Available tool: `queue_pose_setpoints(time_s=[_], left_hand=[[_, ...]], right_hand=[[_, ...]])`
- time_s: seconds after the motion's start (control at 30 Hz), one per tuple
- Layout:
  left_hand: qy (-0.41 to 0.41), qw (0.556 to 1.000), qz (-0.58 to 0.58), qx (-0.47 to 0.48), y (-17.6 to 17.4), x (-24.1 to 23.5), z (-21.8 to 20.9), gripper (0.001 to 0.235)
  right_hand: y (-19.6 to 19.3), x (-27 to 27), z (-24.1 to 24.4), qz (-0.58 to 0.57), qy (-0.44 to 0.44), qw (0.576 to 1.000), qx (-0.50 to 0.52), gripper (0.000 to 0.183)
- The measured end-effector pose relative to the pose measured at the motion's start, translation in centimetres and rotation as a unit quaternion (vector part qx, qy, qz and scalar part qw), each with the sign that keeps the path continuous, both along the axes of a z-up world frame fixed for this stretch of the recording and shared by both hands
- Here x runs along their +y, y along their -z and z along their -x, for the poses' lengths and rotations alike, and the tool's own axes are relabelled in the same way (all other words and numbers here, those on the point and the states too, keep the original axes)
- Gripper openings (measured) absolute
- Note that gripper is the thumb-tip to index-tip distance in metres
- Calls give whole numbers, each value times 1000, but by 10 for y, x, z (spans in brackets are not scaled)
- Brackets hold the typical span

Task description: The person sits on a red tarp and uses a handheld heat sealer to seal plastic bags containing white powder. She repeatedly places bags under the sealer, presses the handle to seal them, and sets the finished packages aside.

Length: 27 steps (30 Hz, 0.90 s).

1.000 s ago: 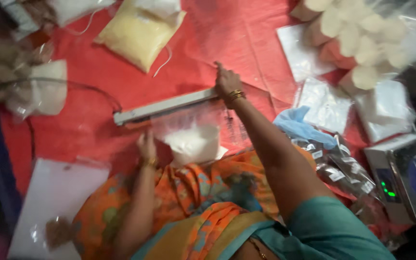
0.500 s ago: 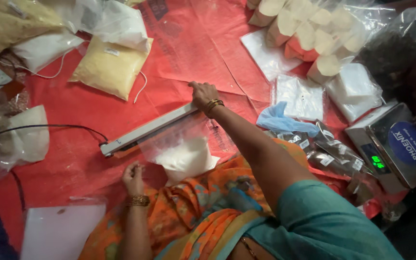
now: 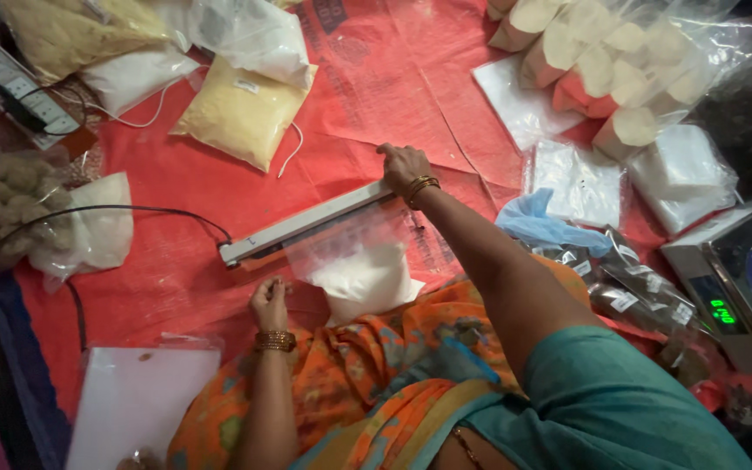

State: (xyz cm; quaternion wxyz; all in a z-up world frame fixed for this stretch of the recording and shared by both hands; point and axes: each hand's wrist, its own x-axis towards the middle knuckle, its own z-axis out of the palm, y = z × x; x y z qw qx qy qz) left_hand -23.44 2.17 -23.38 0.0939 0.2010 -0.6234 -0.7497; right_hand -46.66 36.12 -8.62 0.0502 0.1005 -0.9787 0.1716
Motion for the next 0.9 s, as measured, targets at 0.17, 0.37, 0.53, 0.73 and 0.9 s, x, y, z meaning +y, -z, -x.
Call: queue_pose_setpoints(time_s=[0.17, 0.37, 0.53, 0.73, 0.9], left_hand=[[-49, 994, -46, -84, 7, 7, 7, 20], [52, 978, -202, 16, 17, 27, 9, 21], [64, 989, -132, 1, 16, 35, 24, 17], [44, 992, -117, 14, 23, 33, 17, 19], [48, 997, -62, 9, 33, 31, 19, 19]], right_hand=[[9, 3, 1, 9, -6, 1000, 23, 28], [18, 7, 4, 14, -7, 999, 45, 24], [10, 4, 2, -1, 7, 992, 124, 24], [2, -5, -25, 83, 63, 968, 228, 29], [-1, 30, -63, 181, -22, 953, 240, 32]])
